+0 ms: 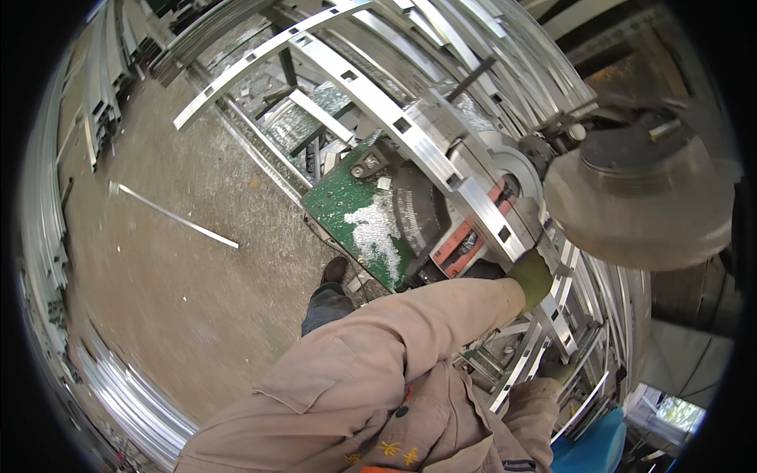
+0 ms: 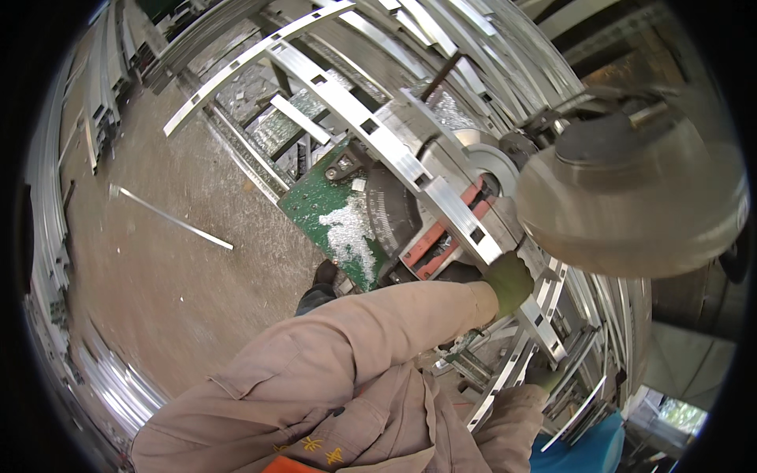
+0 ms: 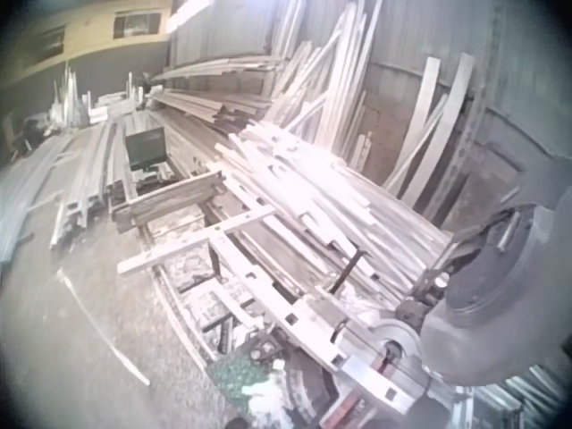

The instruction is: The person uses a chop saw to cut aluminum profiles into shorter pieces. They repeatedly pick up profiles, position them on the saw, cut them, and place the cut pieces aside in a pile.

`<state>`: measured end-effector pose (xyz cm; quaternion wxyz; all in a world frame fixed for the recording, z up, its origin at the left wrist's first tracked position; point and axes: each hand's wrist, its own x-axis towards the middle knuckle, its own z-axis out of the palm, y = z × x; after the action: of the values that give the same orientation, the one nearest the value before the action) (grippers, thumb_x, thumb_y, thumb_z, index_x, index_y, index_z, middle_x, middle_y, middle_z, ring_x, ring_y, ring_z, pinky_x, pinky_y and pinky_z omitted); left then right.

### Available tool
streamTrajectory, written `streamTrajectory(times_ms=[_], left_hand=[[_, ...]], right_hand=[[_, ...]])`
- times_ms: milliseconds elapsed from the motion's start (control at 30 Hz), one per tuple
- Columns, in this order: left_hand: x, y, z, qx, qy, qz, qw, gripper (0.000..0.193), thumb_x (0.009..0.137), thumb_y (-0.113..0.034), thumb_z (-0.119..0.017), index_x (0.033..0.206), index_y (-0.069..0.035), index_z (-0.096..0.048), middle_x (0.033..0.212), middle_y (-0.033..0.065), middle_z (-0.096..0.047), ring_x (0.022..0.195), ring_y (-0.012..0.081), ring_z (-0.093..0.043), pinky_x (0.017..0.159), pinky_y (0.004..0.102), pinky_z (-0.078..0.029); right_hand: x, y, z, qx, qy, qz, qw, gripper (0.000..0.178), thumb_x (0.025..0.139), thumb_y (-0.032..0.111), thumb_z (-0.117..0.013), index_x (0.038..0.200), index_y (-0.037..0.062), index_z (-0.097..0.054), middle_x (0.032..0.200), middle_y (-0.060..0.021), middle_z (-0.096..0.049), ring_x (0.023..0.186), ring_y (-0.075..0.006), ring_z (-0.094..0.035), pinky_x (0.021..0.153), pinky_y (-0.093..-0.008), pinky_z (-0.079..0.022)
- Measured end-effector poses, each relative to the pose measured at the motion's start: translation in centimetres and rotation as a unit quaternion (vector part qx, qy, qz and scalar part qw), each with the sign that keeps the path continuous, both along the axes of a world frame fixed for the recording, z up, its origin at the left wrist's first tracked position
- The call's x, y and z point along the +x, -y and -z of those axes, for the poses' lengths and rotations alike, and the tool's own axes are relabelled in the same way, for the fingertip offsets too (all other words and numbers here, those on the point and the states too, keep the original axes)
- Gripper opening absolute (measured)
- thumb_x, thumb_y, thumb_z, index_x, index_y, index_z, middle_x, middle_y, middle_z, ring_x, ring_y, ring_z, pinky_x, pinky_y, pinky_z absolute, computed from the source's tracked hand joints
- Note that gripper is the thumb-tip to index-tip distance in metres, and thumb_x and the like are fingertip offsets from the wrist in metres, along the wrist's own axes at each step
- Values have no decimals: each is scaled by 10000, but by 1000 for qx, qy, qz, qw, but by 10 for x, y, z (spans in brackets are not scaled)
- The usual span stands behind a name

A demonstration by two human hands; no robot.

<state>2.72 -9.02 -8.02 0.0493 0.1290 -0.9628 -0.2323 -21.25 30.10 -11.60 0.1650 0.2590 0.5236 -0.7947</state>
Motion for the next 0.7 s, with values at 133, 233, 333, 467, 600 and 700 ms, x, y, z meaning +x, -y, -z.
streamTrajectory(times_ms=[133,233,333,467,600,700], left_hand=[[-2,7,2,34,-12,-34,999,235,967,-299,-869,1108,-130,-950,1184,153,-919,1145,347,-879,1022,505,-675],[-1,11,0,-4,10,17,1000,401,863,-476,-976,1098,-153,-943,1149,157,-920,1101,345,-889,980,515,-680],[7,3,-18,-92,49,35,994,710,853,-688,-969,1274,-131,-838,1255,112,-875,1200,325,-837,1020,528,-614],[10,-5,-38,-129,65,17,989,729,884,-678,-951,1334,-125,-801,1304,116,-858,1230,344,-812,1046,512,-593],[10,-4,-44,-107,56,30,992,775,893,-667,-945,1412,-111,-797,1307,154,-848,1215,379,-804,1066,530,-591],[26,-3,-58,-149,-57,21,987,649,897,-551,-965,1350,-108,-822,1265,133,-852,1142,376,-817,1021,522,-606]], right_hand=[[-2,-7,19,-40,-14,-57,997,744,1164,611,-640,1591,9,-736,1628,-224,-748,1549,-405,-663,1397,-601,-440],[1,-2,30,-40,2,10,999,792,1105,679,-763,1605,70,-683,1623,-211,-723,1457,-445,-683,1281,-641,-516],[18,3,26,23,-46,-4,999,978,1045,804,-813,1634,46,-627,1588,-227,-734,1378,-444,-726,1165,-598,-608],[55,-4,0,173,-64,-77,980,1141,1101,850,-707,1735,-78,-512,1555,-268,-754,1293,-400,-798,1068,-543,-644],[98,-31,-11,260,-165,-46,950,719,1193,577,-765,1495,-75,-752,1205,-116,-843,972,-184,-767,874,-345,-640],[122,-44,-20,291,-284,-44,913,548,1207,421,-798,1462,-64,-782,1169,-95,-840,948,-151,-751,844,-327,-617]])
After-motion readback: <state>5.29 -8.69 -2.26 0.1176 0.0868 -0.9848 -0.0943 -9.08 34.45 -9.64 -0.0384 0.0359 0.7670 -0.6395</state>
